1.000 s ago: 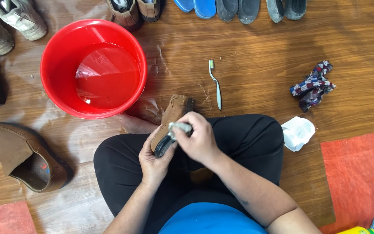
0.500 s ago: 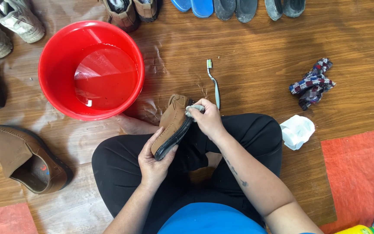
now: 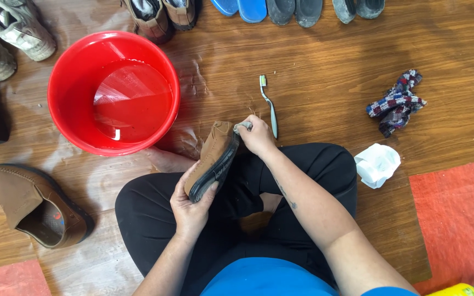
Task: The person sits on the floor and scrubs a brown loafer with a toothbrush, focusing on the sole and upper. A red bucket of water and other shoes are visible nearby.
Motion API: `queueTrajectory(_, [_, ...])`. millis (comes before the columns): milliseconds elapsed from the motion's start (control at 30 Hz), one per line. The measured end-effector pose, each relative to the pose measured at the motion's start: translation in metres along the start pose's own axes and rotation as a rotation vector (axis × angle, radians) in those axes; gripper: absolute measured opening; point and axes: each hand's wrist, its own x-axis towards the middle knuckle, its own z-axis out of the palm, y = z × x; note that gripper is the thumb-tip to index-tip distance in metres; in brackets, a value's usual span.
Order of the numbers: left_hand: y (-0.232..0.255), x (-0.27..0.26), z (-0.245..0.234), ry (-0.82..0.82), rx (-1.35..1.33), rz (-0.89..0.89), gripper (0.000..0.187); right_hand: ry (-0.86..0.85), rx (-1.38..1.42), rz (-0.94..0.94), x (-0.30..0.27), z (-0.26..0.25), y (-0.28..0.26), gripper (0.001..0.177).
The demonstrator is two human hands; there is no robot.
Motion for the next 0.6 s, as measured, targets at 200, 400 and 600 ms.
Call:
queueTrajectory(200, [-0.001,0.002,0.000,-0.014,-0.008,0.019,0.059,-0.011,-0.153,0.006,0.022,0.005,0.005,0.025])
queueTrajectory(400, [-0.005,-0.001,0.000,-0.046,0.013,0.041,0.062,0.064,-0.285,0.002,0.029,0.005,0.014,0.026])
queueTrajectory(600, [-0.014,0.008,-0.005,0.104,-0.133,-0.174,0.067,0.262,0.293,-0.207,-0.025,0.000,0.002,0.022])
